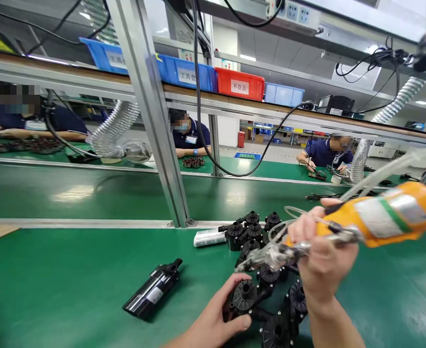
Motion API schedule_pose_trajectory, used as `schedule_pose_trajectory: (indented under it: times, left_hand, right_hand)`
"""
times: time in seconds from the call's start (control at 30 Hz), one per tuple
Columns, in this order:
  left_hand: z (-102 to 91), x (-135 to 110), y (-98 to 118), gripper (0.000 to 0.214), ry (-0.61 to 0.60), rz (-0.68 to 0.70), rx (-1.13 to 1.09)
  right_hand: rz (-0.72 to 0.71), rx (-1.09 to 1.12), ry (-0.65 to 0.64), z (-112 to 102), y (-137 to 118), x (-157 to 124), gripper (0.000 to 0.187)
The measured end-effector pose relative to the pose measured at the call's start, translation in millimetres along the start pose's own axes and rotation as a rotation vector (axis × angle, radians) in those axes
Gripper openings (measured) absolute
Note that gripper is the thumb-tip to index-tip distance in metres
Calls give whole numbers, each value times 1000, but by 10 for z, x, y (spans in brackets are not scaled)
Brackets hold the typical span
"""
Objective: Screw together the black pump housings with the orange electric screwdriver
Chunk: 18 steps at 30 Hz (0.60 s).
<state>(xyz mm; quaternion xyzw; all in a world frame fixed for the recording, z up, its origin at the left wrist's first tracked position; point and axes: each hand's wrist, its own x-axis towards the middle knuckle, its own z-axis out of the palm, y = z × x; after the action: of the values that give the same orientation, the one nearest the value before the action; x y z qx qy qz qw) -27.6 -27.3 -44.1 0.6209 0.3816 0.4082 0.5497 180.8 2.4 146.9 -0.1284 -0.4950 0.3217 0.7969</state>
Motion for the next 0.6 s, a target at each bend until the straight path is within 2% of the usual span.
schedule_pose_trajectory:
  times: [0.07,0.13,0.23,0.33,0.6]
  left_hand:
    - [38,10,19,83,23,5,-8]
    - [59,18,55,77,27,28,2]
    - [69,17,121,59,1,39,0]
    - [65,16,140,58,2,30,-22]
    - [48,40,110,55,-3,69,-72]
  right_hand:
    - [31,151,-2,-34,-105,-9,56]
    - [81,175,-24,7,-152,-56,60]
    - [152,147,-54,157,-117,-162,59]
    - [218,70,-122,269,-27,-253,57]
    - [229,-109,-177,270,147,-331,64]
